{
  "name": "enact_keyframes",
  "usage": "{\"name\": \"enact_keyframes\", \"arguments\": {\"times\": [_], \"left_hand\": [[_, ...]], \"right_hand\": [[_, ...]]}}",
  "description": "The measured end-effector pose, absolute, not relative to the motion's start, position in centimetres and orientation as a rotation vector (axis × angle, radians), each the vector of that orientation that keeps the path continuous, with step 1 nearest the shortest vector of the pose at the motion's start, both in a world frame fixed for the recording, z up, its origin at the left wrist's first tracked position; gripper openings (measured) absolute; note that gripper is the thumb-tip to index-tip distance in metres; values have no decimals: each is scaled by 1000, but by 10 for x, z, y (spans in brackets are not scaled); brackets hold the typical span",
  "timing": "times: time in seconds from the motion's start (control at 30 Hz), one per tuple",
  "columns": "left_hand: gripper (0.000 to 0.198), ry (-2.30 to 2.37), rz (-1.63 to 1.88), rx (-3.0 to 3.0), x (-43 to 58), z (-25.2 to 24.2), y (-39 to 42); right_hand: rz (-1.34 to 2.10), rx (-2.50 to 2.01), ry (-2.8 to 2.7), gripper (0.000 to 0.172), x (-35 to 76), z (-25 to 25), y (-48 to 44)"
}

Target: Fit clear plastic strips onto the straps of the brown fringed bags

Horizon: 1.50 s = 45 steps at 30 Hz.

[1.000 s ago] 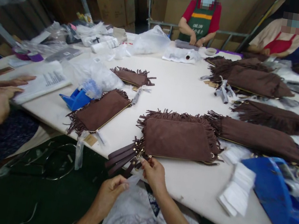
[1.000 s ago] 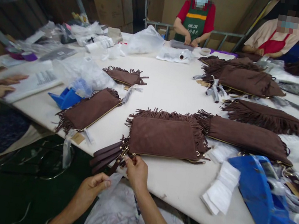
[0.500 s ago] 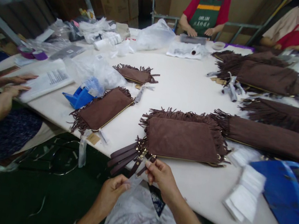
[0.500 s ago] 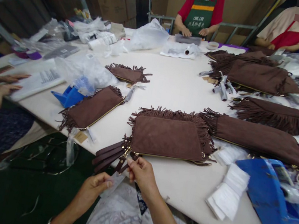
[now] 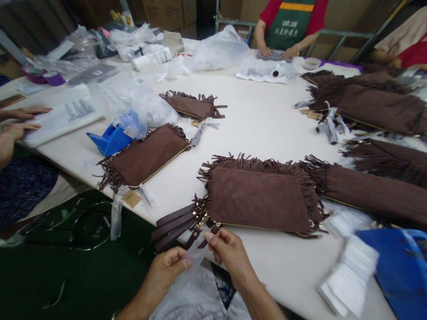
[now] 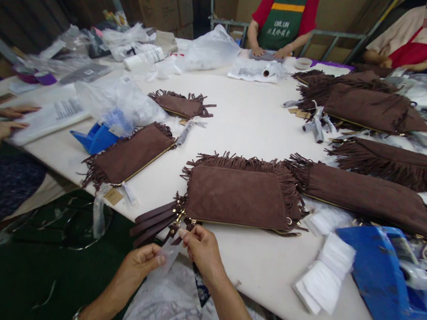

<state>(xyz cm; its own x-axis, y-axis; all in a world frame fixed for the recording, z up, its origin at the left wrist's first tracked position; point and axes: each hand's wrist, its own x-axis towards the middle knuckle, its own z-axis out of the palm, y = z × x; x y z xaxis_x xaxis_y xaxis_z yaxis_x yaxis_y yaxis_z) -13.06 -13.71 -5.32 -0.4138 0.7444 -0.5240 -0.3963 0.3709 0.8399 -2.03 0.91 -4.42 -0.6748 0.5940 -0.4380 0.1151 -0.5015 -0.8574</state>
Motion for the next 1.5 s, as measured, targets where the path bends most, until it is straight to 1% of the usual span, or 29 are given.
{"name": "enact_keyframes", "arguments": {"times": [0.17, 0.33, 0.43, 0.57, 0.67, 0.97, 1.13, 1.23, 1.5], "left_hand": [[33, 1424, 1331, 85, -111, -37, -119], [34, 1408, 1366, 106, -109, -38, -102], [33, 1430, 1388, 131, -111, -42, -95], [33, 1495, 1426, 203, -110, -47, -90], [37, 1555, 1412, 280, -107, -48, -86], [35, 1863, 1285, 604, -110, -37, -69], [35, 1885, 1269, 694, -110, -33, -57], [35, 1819, 1318, 612, -108, -33, -50], [36, 1509, 1473, 148, -98, -30, -49]], "right_hand": [[2227, -1092, -1426, 39, -18, -50, 12], [2178, -1085, -1421, 39, -12, -52, 12], [2105, -1125, -1367, 43, -4, -53, 8], [2137, -1146, -1418, 39, 5, -57, -1], [2081, -1189, -1406, 36, 8, -60, -4], [1996, -1232, -1257, 39, 0, -56, 3], [1915, -1230, -1278, 37, -3, -56, 8], [1878, -1244, -1287, 35, -6, -56, 10], [1805, -1234, -1387, 35, -4, -53, 11]]}}
